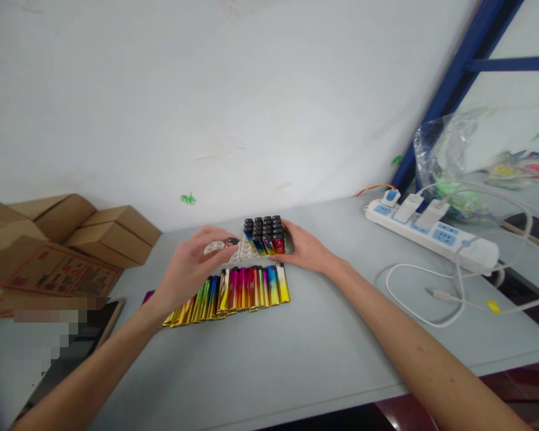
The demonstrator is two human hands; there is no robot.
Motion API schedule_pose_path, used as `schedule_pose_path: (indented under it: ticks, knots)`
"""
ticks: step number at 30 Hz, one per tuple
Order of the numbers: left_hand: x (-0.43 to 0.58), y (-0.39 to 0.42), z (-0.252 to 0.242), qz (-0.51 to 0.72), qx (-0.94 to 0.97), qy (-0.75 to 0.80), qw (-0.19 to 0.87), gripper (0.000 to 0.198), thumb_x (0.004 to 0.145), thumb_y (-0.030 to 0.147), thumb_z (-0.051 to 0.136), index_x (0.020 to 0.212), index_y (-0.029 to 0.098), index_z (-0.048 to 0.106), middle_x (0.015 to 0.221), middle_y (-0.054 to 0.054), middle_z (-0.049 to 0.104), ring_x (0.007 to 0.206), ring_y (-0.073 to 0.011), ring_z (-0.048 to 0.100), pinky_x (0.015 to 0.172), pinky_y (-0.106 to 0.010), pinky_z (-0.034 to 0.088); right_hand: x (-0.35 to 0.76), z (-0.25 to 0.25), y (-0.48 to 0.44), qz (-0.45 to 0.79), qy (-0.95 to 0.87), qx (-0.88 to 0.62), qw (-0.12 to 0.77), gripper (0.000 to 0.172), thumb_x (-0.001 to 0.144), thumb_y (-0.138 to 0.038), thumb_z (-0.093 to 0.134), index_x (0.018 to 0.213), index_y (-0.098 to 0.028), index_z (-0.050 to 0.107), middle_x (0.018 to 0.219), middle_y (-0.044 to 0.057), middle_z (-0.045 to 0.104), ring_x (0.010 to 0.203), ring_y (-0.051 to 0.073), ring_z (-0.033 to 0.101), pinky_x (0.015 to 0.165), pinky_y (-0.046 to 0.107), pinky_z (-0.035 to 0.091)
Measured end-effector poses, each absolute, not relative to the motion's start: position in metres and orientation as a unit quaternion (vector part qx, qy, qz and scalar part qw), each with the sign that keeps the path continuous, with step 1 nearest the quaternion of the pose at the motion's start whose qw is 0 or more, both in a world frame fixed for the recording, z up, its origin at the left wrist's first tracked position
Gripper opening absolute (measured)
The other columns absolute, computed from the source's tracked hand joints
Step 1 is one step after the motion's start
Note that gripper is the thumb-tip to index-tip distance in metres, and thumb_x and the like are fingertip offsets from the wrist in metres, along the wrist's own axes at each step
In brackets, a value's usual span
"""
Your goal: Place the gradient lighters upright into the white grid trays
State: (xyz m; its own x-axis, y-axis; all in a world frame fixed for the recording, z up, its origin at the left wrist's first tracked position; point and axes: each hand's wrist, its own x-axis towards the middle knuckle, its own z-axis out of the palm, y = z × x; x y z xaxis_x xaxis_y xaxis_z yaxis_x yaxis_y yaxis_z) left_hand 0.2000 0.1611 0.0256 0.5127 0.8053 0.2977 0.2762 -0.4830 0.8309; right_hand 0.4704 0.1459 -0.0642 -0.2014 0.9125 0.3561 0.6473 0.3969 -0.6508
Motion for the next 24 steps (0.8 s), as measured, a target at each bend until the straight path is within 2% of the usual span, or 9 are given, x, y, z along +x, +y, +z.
schedule_pose_path:
  ticks: [3,6,9,16,24]
  knots:
    - [0.207,0.176,0.026,0.336,0.808,0.348,0.337,0.025,0.091,0.038,0.072,0.103,0.018,0.079,0.102,-0.01,0.074,0.089,-0.0192,0.07,0.085,-0.038,0.062,0.47,-0.064,0.146,0.182,-0.753,-0.517,0.365,0.092,0.079,-0.051,0.082,0.154,-0.017,0.04,0.148,0.02,0.057,0.131,0.041,0.059,0.112,0.06,0.048]
    - [0.213,0.185,0.019,0.323,0.833,0.357,0.271,0.026,0.089,0.038,0.075,0.105,0.017,0.078,0.097,-0.009,0.078,0.085,-0.0192,0.073,0.085,-0.037,0.062,0.47,-0.064,0.147,0.179,-0.758,-0.512,0.363,0.092,0.08,-0.052,0.081,0.153,-0.015,0.039,0.149,0.021,0.056,0.133,0.04,0.058,0.113,0.058,0.047]
    - [0.218,0.191,0.009,0.316,0.842,0.358,0.253,0.025,0.089,0.035,0.074,0.106,0.017,0.075,0.092,-0.007,0.079,0.083,-0.0194,0.075,0.087,-0.037,0.062,0.471,-0.066,0.148,0.173,-0.76,-0.512,0.362,0.092,0.08,-0.053,0.08,0.153,-0.015,0.038,0.149,0.022,0.056,0.134,0.039,0.057,0.113,0.057,0.046]
    - [0.215,0.202,0.014,0.275,0.853,0.346,0.278,0.023,0.088,0.037,0.074,0.102,0.019,0.069,0.089,-0.004,0.079,0.081,-0.0193,0.076,0.084,-0.035,0.064,0.472,-0.071,0.149,0.164,-0.764,-0.505,0.367,0.095,0.08,-0.057,0.079,0.154,-0.014,0.037,0.15,0.022,0.055,0.135,0.039,0.057,0.114,0.057,0.046]
    - [0.216,0.214,0.018,0.212,0.852,0.352,0.326,0.029,0.086,0.031,0.075,0.109,0.024,0.059,0.087,-0.002,0.079,0.076,-0.0187,0.075,0.074,-0.034,0.065,0.473,-0.071,0.15,0.165,-0.766,-0.502,0.366,0.096,0.08,-0.057,0.08,0.155,-0.016,0.036,0.149,0.021,0.056,0.133,0.039,0.058,0.113,0.056,0.047]
